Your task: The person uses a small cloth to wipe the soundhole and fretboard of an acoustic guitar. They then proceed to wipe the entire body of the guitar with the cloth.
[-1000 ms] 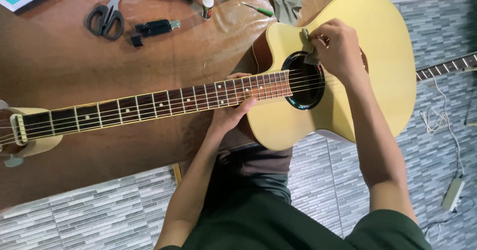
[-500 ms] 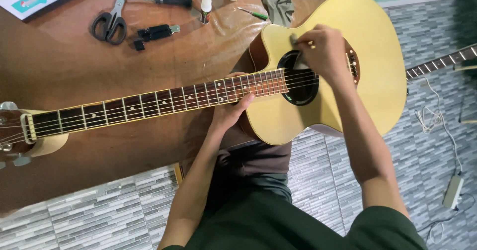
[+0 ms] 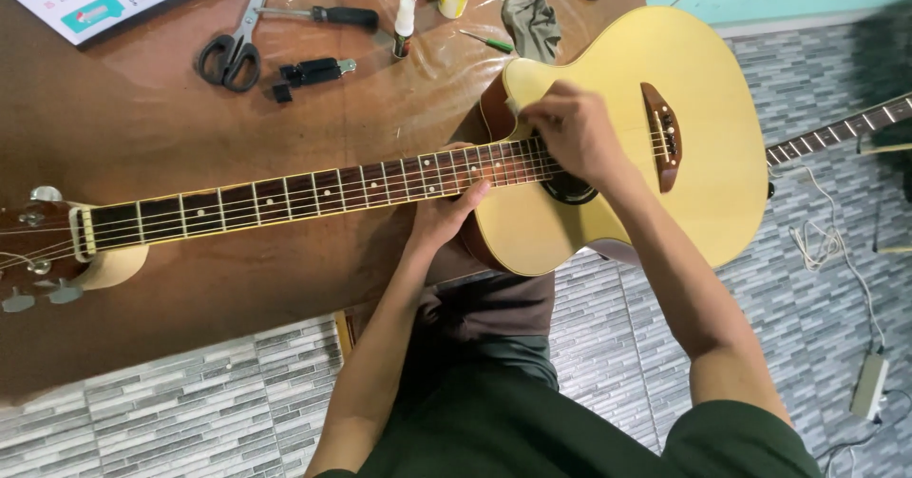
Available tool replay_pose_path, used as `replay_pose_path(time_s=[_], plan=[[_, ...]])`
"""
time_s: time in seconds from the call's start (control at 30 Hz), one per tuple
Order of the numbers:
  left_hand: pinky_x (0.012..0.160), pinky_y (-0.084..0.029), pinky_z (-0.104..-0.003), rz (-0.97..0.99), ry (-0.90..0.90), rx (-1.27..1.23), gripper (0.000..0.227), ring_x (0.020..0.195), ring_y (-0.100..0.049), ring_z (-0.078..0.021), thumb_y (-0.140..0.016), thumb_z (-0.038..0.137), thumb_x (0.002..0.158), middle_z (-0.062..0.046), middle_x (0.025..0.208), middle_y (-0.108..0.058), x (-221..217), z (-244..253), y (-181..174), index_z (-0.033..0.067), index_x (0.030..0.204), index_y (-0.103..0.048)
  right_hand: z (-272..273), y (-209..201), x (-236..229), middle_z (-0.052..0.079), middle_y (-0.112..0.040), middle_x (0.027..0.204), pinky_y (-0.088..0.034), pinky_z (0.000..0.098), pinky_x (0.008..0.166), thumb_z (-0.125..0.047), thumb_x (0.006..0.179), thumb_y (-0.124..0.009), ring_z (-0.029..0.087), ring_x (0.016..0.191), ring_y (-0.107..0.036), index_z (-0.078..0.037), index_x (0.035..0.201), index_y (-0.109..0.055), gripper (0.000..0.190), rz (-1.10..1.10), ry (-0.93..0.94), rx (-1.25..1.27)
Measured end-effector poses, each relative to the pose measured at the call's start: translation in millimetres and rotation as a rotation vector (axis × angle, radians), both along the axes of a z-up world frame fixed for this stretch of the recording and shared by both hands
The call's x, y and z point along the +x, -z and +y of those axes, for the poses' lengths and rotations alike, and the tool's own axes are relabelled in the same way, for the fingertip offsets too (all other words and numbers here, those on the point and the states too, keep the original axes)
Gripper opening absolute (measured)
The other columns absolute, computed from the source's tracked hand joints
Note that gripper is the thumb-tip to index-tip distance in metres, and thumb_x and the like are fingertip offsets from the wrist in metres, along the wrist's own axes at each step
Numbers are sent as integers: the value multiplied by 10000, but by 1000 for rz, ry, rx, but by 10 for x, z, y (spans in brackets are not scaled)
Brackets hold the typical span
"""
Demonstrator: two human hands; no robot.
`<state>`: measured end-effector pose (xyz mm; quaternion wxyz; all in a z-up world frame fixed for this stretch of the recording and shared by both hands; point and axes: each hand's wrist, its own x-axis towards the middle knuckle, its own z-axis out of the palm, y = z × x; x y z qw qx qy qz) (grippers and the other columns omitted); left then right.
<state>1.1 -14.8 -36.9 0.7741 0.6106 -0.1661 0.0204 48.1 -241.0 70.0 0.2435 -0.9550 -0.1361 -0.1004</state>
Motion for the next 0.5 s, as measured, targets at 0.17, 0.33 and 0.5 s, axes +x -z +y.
replay_pose_path(time_s=[0.17,0.33,0.5], plan=[[877,-590,-427,40,19,-95,631,1019,-672,-267,-851,370,860,-189,1105,-658,-15,-9,147,-8,1293,-590,-419,111,237,176,-693,916,-544,488,740,20,901,-729,431,875,-697,-107,994,-812,177,-23,-11,20],[868,-596,-419,13,-3,-67,643,1021,-684,-296,-846,372,867,-201,1154,-648,17,-26,131,-13,1308,-579,-200,127,110,188,-688,920,-546,484,724,15,913,-713,446,859,-698,-82,962,-797,137,-96,-75,10],[874,-590,-411,18,-1,-81,617,1030,-673,-275,-845,340,872,-186,1164,-646,-5,-54,179,-6,1308,-580,-198,13,97,167,-698,911,-554,437,731,33,897,-731,377,825,-705,-78,966,-807,151,-63,-135,-9]])
